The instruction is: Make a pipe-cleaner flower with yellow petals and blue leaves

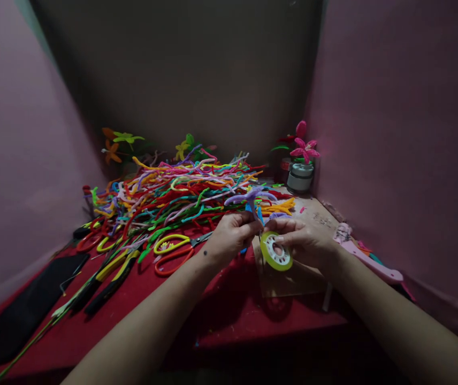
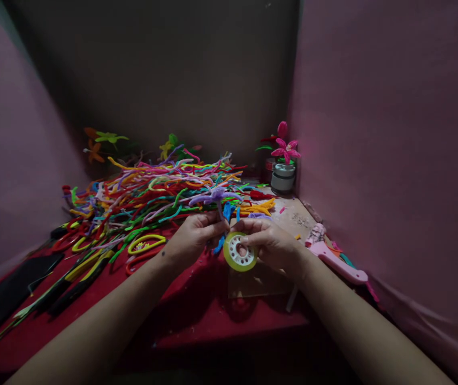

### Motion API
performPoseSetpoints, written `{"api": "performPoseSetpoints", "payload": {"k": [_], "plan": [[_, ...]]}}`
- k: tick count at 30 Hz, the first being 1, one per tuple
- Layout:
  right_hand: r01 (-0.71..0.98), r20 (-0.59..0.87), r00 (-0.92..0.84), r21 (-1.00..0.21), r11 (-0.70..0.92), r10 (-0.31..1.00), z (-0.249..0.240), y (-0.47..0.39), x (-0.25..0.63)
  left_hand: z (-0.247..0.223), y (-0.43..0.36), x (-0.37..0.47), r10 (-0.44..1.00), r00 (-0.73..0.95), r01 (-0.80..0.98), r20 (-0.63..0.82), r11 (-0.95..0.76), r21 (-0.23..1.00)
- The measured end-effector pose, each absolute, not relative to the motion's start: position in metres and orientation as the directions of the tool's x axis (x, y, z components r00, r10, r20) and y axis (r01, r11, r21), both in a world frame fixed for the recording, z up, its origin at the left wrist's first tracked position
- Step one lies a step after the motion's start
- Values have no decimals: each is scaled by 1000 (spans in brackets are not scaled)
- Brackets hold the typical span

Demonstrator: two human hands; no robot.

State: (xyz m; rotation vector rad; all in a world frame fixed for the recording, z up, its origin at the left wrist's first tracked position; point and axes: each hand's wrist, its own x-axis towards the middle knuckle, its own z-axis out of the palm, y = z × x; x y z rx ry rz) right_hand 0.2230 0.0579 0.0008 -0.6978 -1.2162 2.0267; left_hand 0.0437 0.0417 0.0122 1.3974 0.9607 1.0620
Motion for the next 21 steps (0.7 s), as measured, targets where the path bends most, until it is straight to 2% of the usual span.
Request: {"api": "performPoseSetpoints", "payload": {"k": [7,14,21], "plan": [[-322,-123,-560,-879,-352,819,-4,54,209,21,37,44,924,381,48,42,-65,997],[-189,-184,-597,-914,-359,781,-4,54,209,17,39,41,896,439,-118,-68,132,984],[-122,-187,-662,-929,-350,726,-10,57,216,16,41,37,826,551,-152,-114,234,960]]}}
